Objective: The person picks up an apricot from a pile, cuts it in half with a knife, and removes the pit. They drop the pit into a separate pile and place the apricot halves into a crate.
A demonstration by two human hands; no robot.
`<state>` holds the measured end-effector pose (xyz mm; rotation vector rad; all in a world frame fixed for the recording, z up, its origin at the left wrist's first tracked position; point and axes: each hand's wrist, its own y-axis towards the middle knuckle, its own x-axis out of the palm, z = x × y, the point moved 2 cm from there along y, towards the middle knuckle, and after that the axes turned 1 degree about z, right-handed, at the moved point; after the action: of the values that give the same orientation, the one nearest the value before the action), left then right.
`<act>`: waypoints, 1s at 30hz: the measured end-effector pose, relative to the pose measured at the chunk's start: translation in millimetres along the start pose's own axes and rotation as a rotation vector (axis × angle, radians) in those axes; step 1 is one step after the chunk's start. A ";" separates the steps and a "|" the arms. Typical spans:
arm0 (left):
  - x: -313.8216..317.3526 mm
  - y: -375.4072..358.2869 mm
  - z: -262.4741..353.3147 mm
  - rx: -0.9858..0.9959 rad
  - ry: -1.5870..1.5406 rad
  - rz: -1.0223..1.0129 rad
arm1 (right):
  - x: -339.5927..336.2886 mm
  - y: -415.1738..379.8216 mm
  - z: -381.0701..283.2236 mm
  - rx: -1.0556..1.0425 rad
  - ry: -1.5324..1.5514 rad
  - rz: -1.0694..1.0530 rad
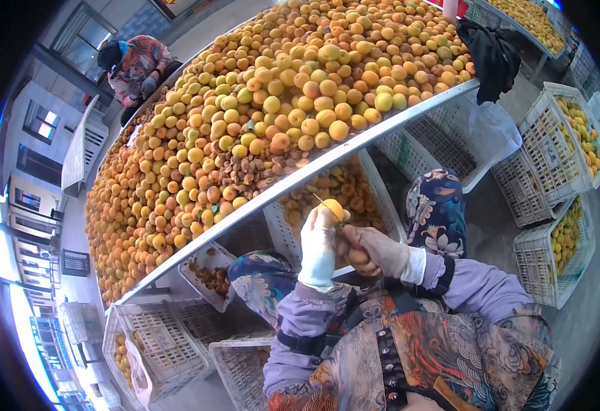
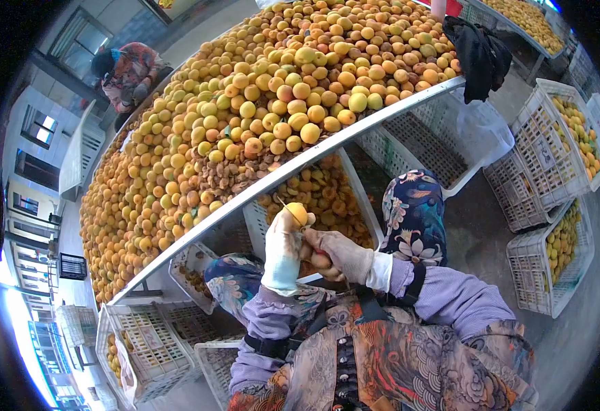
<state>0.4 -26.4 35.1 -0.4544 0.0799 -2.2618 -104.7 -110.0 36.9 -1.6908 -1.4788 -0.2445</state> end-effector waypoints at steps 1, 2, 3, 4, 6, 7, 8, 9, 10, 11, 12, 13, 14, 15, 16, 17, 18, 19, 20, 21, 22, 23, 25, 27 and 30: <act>-0.7 -1.4 -2.5 -0.069 -0.168 -0.045 | 2.2 -1.7 0.4 -0.020 0.042 -0.077; -1.1 -2.6 -4.9 -0.139 -0.335 -0.088 | 4.2 -2.6 1.1 -0.040 0.086 -0.155; -1.2 -3.0 -6.9 -0.143 -0.334 -0.086 | 4.8 -1.7 2.2 -0.038 0.090 -0.155; 1.0 -2.7 -9.2 -0.146 -0.452 -0.114 | 5.6 -0.6 2.1 -0.041 0.098 -0.165; 3.7 -1.2 -15.9 -0.148 -0.570 -0.143 | 3.7 2.2 3.7 -0.046 0.106 -0.175; 3.1 0.1 -21.0 -0.137 -0.601 -0.131 | 0.3 6.6 7.4 -0.021 0.159 -0.195; 3.0 0.0 -22.7 -0.126 -0.633 -0.118 | 0.1 8.5 8.8 0.005 0.212 -0.214; 2.4 -0.8 -23.9 -0.127 -0.632 -0.116 | 0.1 9.1 9.6 0.006 0.213 -0.215; 1.7 -2.2 -25.2 -0.126 -0.621 -0.097 | 1.6 9.0 9.9 0.000 0.262 -0.242; 3.4 -3.8 -23.4 -0.128 -0.609 -0.079 | 3.2 8.7 9.9 -0.006 0.312 -0.268; 5.5 -6.1 -21.2 -0.131 -0.610 -0.076 | 4.4 9.0 10.3 -0.004 0.314 -0.266; 7.3 -8.7 -17.8 -0.128 -0.583 -0.041 | 6.1 9.8 9.5 -0.022 0.319 -0.274; 8.2 -10.1 -14.6 -0.124 -0.556 -0.005 | 7.3 10.8 8.8 -0.040 0.322 -0.283; 6.9 -10.4 -15.5 -0.124 -0.555 -0.001 | 7.7 12.1 10.0 -0.037 0.324 -0.285; 5.3 -9.9 -16.6 -0.092 -0.508 0.010 | 7.0 13.9 11.3 -0.040 0.332 -0.269; 4.6 -9.7 -16.8 -0.060 -0.462 0.020 | 8.1 14.3 10.4 -0.045 0.340 -0.252; 4.7 -9.1 -17.4 -0.061 -0.461 0.022 | 10.2 13.9 9.2 -0.043 0.342 -0.253; 3.7 -8.5 -17.4 -0.020 -0.422 0.070 | 12.4 13.0 8.2 -0.057 0.333 -0.210; 2.4 -8.9 -17.6 0.020 -0.383 0.118 | 14.2 12.3 7.6 -0.070 0.325 -0.168; -0.7 -8.2 -21.3 0.018 -0.383 0.121 | 14.2 13.5 9.3 -0.067 0.326 -0.167; -6.6 -5.8 -26.5 0.044 -0.342 0.135 | 13.6 15.3 11.4 -0.056 0.341 -0.159; -8.6 -4.8 -25.5 0.069 -0.300 0.148 | 13.5 16.6 12.6 -0.045 0.356 -0.150; -10.5 -5.9 -24.3 0.086 -0.322 0.170 | 13.9 18.3 11.6 -0.026 0.354 -0.112; -13.1 -5.5 -24.5 0.102 -0.344 0.193 | 11.6 20.6 11.3 -0.007 0.352 -0.073; -20.9 -0.2 -26.4 0.218 -0.222 0.213 | 3.2 26.4 13.4 0.027 0.387 -0.063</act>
<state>3.8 -13.2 4.3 -0.5486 -0.2201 -1.9716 -85.5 -96.7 18.4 -1.4766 -1.2391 -0.5506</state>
